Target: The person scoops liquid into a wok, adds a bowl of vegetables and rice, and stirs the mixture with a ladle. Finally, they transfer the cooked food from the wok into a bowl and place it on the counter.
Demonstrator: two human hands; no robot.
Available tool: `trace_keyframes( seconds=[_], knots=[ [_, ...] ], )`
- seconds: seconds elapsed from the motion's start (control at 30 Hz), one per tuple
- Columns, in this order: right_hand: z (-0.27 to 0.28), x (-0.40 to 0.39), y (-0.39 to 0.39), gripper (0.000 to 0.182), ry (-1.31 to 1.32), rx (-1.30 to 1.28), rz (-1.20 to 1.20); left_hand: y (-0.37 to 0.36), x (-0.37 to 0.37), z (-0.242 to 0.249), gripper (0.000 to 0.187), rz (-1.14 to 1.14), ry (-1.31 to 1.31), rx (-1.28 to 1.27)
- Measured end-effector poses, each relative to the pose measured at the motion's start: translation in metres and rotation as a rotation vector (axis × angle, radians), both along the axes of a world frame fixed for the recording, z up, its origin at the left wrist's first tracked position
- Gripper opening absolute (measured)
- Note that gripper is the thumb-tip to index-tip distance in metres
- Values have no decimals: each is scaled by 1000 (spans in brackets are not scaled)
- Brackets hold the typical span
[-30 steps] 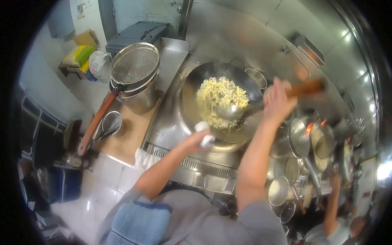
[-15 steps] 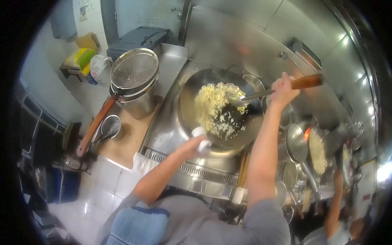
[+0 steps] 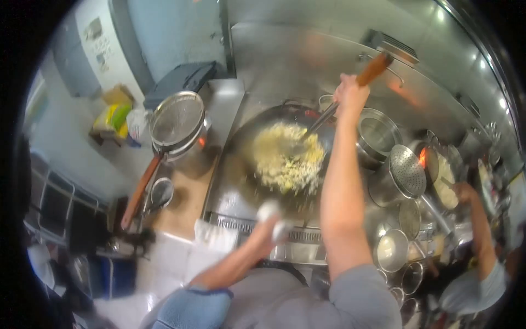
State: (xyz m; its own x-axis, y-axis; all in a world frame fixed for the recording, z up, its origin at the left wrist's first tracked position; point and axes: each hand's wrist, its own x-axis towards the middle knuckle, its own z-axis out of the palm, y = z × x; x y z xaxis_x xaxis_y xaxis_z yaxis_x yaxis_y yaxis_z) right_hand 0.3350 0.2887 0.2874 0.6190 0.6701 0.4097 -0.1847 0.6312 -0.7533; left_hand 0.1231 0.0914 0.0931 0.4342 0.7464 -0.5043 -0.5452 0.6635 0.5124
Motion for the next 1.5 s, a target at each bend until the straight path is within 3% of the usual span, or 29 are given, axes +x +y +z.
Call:
trace_keyframes(
  seconds=[0.03,0.1,0.13,0.2,0.27,0.3,0.37,0.4,0.47,0.5,0.57,0.63,0.67,0.73,0.8,0.9,0.97,1.0,1.03,1.13,1.2,1.3,1.4,1.5],
  knots=[
    [23,8,-15,28,-8,-18,66,-25,-7,26,45,6,28,103],
    [42,5,-62,22,-82,-73,177,-15,-8,-6,43,-15,30,84],
    [15,-11,-84,22,-149,-131,31,15,-8,7,41,-112,12,-86],
    [-25,-35,-79,24,-265,-187,-191,73,9,-44,37,-151,-39,108],
    [-34,-26,-38,27,-301,-204,-277,24,15,-25,35,-116,125,-14],
    [-3,-19,-35,27,-224,-214,-250,6,16,-11,35,-92,201,-49],
    [38,-1,-43,29,-150,-209,-43,-36,-3,-2,32,-122,115,58],
    [49,2,-53,29,-166,-225,-10,-40,-11,8,31,-179,112,94],
    [24,-34,-106,31,-301,-190,-164,6,-9,-2,26,-154,66,-27],
    [15,-57,-120,33,-374,-168,-231,39,4,-2,21,-65,77,25],
    [-24,-81,-79,39,-446,-130,-466,64,6,-44,25,-180,342,700],
    [-4,-62,-36,40,-455,-176,-424,40,11,-47,33,-174,180,312],
    [22,-48,-20,40,-449,-168,-357,6,8,-26,34,-83,165,5],
    [68,-22,-2,34,-418,-65,-324,-28,-10,-4,30,-159,113,72],
    [111,-35,-34,36,-309,55,-176,-8,-6,-1,31,-102,114,38],
    [93,-47,-54,36,-203,142,19,64,10,-10,24,18,83,45],
    [22,-55,-28,34,-252,192,-61,88,11,-24,27,-23,109,96],
    [-22,-55,-6,31,-281,-48,-62,92,11,-37,28,-20,151,91],
    [-35,-57,-3,27,-177,-51,5,94,10,-40,29,-50,148,87],
    [2,-27,-9,24,-305,-134,-33,101,6,-52,29,-149,126,41],
    [-2,-8,-34,25,-206,-69,2,114,6,-60,28,-193,67,3],
    [-51,-2,-9,28,-271,99,120,110,2,-59,25,-249,89,-18],
    [3,4,19,31,-187,72,-19,119,2,-64,23,-308,104,-2],
    [-11,-2,31,33,-147,85,-23,112,-2,-62,23,-322,143,-8]
  ],
)
